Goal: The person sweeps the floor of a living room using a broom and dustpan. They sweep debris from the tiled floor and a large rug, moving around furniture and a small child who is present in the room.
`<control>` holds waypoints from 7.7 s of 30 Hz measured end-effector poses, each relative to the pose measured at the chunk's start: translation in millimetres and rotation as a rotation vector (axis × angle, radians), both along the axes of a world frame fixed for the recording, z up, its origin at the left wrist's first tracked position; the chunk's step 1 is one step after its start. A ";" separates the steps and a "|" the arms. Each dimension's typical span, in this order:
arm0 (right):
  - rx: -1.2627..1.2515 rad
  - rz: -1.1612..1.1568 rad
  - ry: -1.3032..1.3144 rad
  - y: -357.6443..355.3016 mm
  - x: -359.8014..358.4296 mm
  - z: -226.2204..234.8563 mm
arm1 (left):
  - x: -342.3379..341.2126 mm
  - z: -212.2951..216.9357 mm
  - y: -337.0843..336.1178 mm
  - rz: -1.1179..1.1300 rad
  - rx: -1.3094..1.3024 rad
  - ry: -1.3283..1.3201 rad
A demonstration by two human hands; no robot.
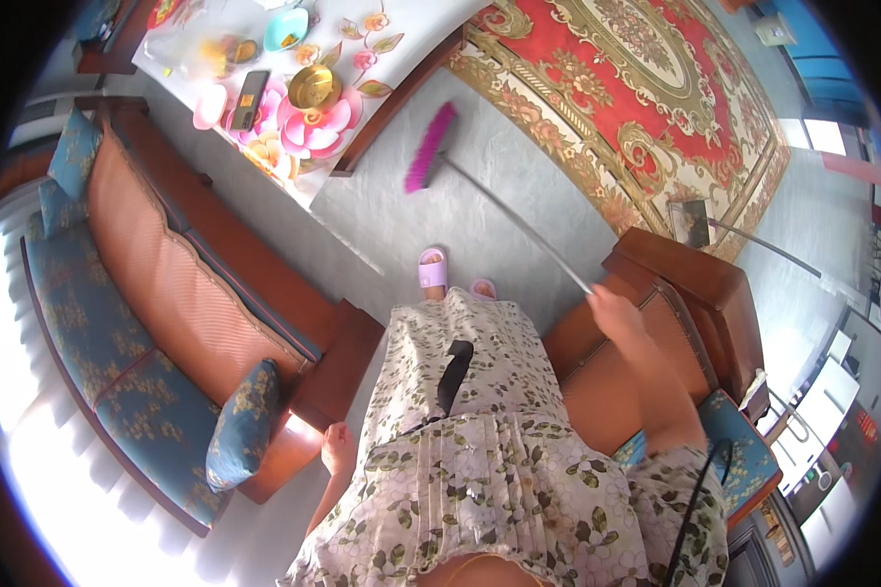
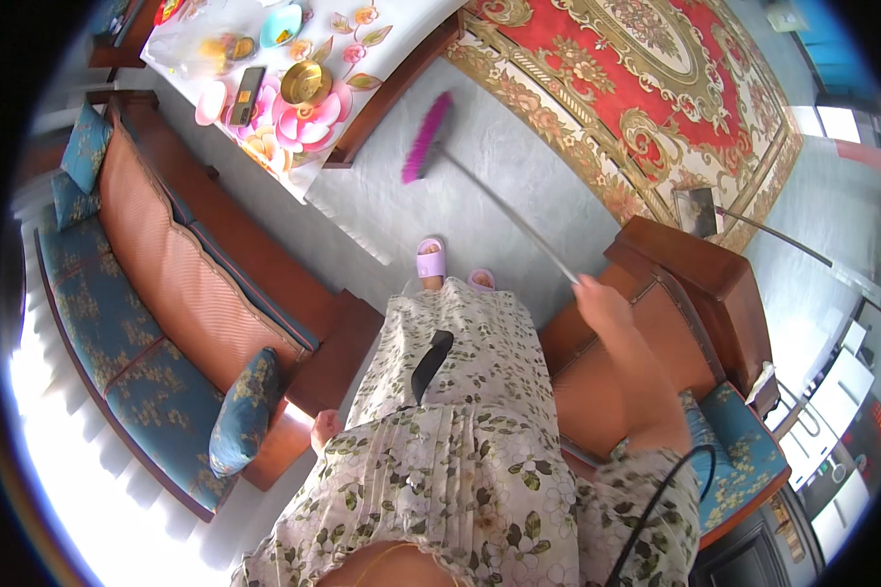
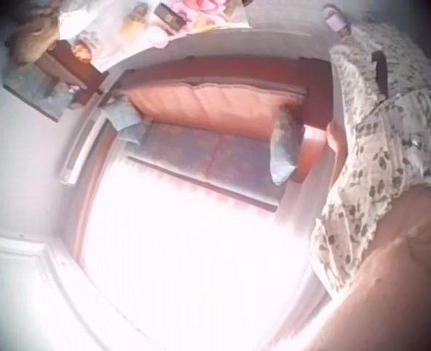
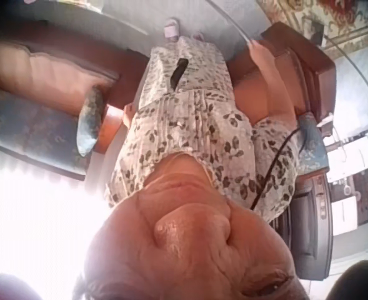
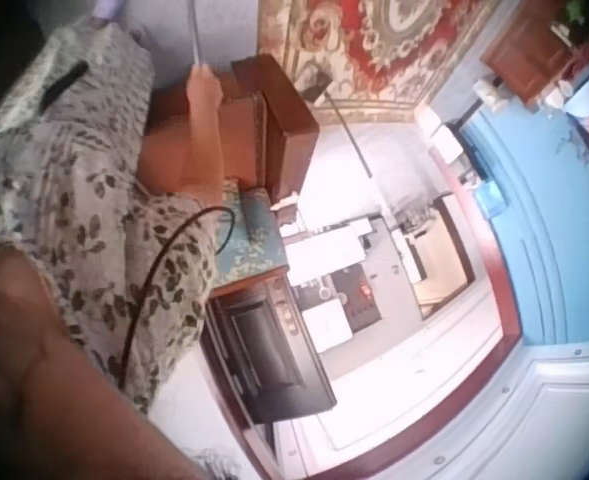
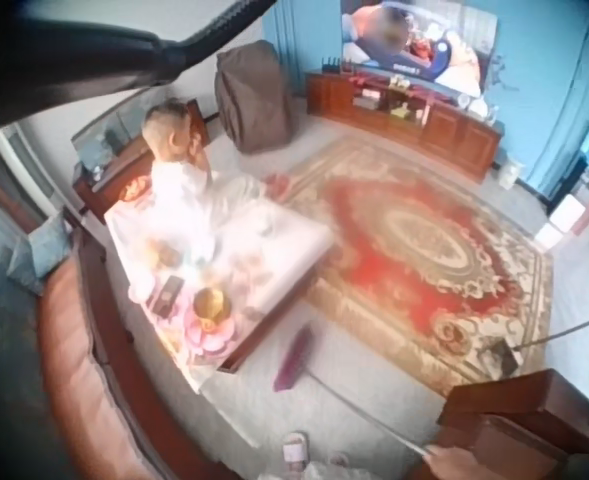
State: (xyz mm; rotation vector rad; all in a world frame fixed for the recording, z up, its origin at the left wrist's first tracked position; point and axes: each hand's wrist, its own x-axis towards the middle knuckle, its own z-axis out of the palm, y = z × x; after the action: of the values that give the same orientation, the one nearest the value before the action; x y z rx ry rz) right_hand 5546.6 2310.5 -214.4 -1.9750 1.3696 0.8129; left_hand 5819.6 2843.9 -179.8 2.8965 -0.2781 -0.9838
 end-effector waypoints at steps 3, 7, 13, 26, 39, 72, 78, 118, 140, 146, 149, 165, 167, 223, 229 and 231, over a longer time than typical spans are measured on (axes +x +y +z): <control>0.066 0.088 -0.030 11.0 90.9 -75.9 | 43.4 -17.7 -26.0 -0.107 -0.209 -0.067; 0.118 -0.018 -0.057 -10.9 130.7 -131.7 | 88.2 -16.9 -78.8 -0.037 -0.193 -0.078; 0.099 -0.214 0.041 30.6 11.6 -86.6 | 107.5 -10.8 -62.3 -0.107 -0.107 -0.025; 0.224 -0.141 -0.101 3.8 109.7 -126.8 | 117.0 -15.1 -104.5 -0.137 -0.055 -0.068; 0.081 -0.412 -0.096 27.8 -52.1 -111.1 | 50.6 -18.1 -145.7 -0.145 0.010 0.000; 0.020 -0.334 -0.166 -115.2 2.8 -131.1 | 44.6 -20.9 -216.8 -0.284 -0.018 0.023; 0.247 -0.695 -0.094 -113.1 -47.5 -128.8 | 46.0 -24.9 -192.2 -0.242 -0.009 0.001; -0.432 0.328 0.326 -339.2 -145.2 96.4 | -4.2 -33.6 -244.4 -0.271 -0.058 0.024; -0.337 0.447 0.287 -317.8 -192.5 29.3 | -13.9 -18.0 -243.6 -0.220 0.028 0.008; -0.463 0.407 0.305 -345.7 -169.4 87.6 | -12.1 -12.5 -269.9 -0.213 -0.056 -0.019; -0.484 0.458 0.303 -312.5 -158.9 109.1 | -11.6 -2.5 -258.9 -0.179 -0.041 -0.073; -0.372 0.208 0.369 -341.0 -61.8 38.5 | 182.9 -19.9 -307.1 -0.290 -0.123 -0.093; -0.386 0.224 0.419 -341.5 -41.7 61.3 | 212.4 -27.9 -312.2 -0.311 -0.153 -0.112; 0.157 -3.154 -0.800 -77.6 219.2 29.7 | 232.0 -39.3 -985.9 -1.786 -0.183 0.456; 0.255 -2.682 -0.991 -208.1 222.2 41.3 | 239.8 -36.6 -961.3 -1.680 -0.202 0.436; 0.304 -2.546 -1.094 -240.9 216.0 36.7 | 246.1 -34.3 -956.1 -1.647 -0.219 0.424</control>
State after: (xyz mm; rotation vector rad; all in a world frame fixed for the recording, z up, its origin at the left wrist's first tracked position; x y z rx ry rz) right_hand 5762.6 2069.6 -177.7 0.5692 1.4132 -1.0302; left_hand 6065.7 1887.8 -214.1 1.6404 -2.5823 -1.3528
